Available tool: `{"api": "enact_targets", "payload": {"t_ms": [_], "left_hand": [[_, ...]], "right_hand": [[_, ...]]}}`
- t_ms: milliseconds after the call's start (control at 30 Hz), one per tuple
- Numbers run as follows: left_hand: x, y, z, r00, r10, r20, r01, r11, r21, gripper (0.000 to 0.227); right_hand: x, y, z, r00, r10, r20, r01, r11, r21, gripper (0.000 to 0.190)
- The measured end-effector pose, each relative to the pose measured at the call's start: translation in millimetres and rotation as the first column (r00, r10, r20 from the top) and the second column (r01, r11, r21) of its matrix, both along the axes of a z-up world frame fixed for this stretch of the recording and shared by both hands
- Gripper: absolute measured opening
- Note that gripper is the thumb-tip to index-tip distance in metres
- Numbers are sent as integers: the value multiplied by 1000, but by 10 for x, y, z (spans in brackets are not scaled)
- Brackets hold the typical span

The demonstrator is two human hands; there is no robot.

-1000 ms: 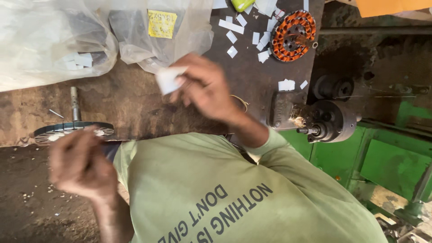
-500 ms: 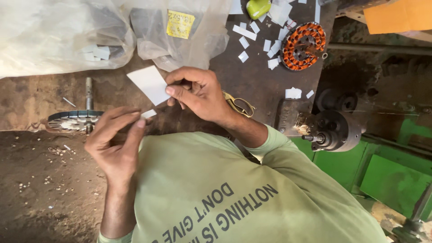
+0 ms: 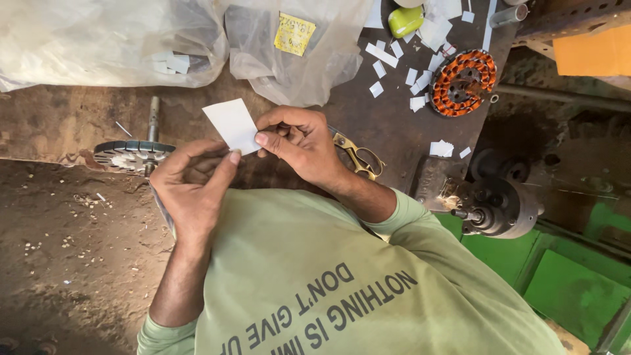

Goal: The person uses gold-handled scissors to cut small rectangular pieces from a white sheet of material. They repeatedly pick up the sheet, cut a piece, and place it into a circular metal component with slots. The person also picks up a dropped piece from the floor and continues cutting.

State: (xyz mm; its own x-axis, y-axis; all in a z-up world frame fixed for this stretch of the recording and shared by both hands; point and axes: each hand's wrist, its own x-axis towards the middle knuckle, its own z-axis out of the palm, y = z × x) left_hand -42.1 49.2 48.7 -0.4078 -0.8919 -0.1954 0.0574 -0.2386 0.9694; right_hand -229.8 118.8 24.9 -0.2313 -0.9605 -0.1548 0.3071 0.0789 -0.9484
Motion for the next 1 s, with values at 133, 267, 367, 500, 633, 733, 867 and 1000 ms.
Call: {"api": "enact_targets", "payload": {"t_ms": [133,267,367,500,633,733,867,1000], "left_hand": [[-9,-12,23,999,10,-32,-9,998,55,22],[14,0,39,1000,1,4,-1,998,-60,19],[21,-22,6,999,19,-29,-21,998,-64,20],[-45,-29,-25,991,43,-124,-42,999,12,19],[-56,-33,-32,983,7,-181,-18,998,-57,20],[-82,-28,-22,976,-13,-216,-1,998,-66,20],[-84,-11,25,956,-12,-293,10,1000,-10,19],[-57,-26,88,955,-33,-296,24,999,-37,19]], "right_hand": [[14,-25,47,999,19,37,-19,1000,-8,13],[-2,-16,81,998,-20,61,20,1000,5,15],[-61,-20,78,998,-63,19,64,997,-33,14],[-206,24,89,995,-78,-60,76,996,-37,13],[-219,40,103,995,-67,-69,66,998,-19,13],[-211,35,110,993,-56,-100,53,998,-34,11],[-210,53,88,993,-62,-99,58,997,-41,10],[-229,62,69,993,-79,-92,77,997,-28,9]]}}
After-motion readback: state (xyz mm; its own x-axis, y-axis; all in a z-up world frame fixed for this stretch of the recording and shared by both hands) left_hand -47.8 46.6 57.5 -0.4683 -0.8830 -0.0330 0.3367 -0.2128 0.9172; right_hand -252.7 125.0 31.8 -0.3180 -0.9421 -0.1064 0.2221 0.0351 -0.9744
